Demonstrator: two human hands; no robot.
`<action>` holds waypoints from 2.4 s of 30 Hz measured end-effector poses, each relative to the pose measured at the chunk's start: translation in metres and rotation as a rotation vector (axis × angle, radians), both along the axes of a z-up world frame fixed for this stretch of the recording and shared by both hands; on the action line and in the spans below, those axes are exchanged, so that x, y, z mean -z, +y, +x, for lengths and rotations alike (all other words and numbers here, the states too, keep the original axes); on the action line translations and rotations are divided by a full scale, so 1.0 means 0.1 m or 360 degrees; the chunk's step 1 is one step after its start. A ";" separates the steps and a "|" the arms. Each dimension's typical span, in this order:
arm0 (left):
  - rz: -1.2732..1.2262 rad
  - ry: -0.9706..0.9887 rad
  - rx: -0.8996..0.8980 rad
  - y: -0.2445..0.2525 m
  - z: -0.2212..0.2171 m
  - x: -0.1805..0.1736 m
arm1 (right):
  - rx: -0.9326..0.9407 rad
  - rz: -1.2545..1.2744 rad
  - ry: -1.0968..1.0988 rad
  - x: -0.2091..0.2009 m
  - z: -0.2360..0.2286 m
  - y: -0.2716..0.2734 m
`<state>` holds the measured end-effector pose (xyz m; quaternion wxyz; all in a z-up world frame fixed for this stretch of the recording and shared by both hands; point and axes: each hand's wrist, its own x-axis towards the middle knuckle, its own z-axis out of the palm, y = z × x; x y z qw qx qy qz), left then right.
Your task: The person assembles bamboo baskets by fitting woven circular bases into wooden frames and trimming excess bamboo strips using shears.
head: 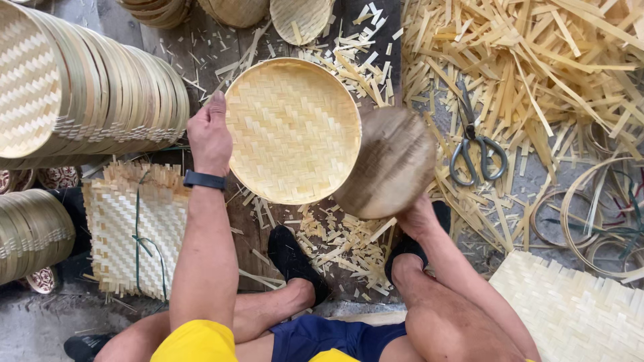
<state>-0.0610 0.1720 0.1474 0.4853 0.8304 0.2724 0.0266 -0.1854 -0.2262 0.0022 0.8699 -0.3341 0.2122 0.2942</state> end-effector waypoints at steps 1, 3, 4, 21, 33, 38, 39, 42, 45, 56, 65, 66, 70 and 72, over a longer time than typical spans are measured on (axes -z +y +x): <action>-0.0217 -0.0103 0.0023 0.03 0.02 -0.02 | -0.0017 -0.0073 0.0112 -0.04 0.03 0.11; -0.0434 0.0101 -0.0055 0.01 0.02 0.02 | 0.0024 -0.0156 0.0199 -0.15 0.06 0.14; -0.0546 0.0205 -0.0082 0.00 0.04 0.07 | 0.0090 -0.0175 0.0172 -0.23 0.06 0.01; -0.0293 0.0498 0.1250 -1.26 0.41 1.31 | -0.0252 -0.0987 -0.0261 -0.34 0.52 -0.51; 0.0278 0.0403 0.0529 -1.37 -0.38 0.70 | 0.0039 -0.0410 0.0247 -0.18 0.37 -0.83; -0.0740 0.0785 0.0281 -0.94 -0.92 0.91 | 0.0178 -0.0397 0.0214 -0.02 0.18 -0.78; -0.0668 0.0715 0.0278 -0.94 -0.95 0.97 | 0.0194 -0.0405 0.0213 0.00 0.16 -0.77; -0.0600 0.0672 0.0232 -0.92 -0.96 1.05 | 0.0231 -0.0440 0.0207 0.05 0.13 -0.76; -0.0473 0.0644 0.0260 -0.94 -0.95 1.08 | 0.0208 -0.0443 0.0176 0.04 0.14 -0.76; -0.0632 0.0518 0.0105 -0.91 -1.02 1.22 | 0.0166 -0.0659 -0.0024 -0.03 0.02 -0.64; -0.0784 0.0515 -0.0280 -0.90 -0.96 0.88 | 0.0120 -0.0779 -0.0059 -0.14 0.00 -0.42; -0.0666 0.0550 -0.0283 -0.91 -0.97 0.84 | 0.0111 -0.0792 -0.0078 -0.15 0.00 -0.42; 0.1046 -0.0312 0.0465 -1.14 -1.11 0.67 | 0.0165 -0.0857 -0.0138 -0.19 -0.01 -0.44; 0.0659 -0.0565 0.1023 -1.31 -1.23 0.56 | 0.0189 -0.1073 -0.0155 -0.19 -0.05 -0.45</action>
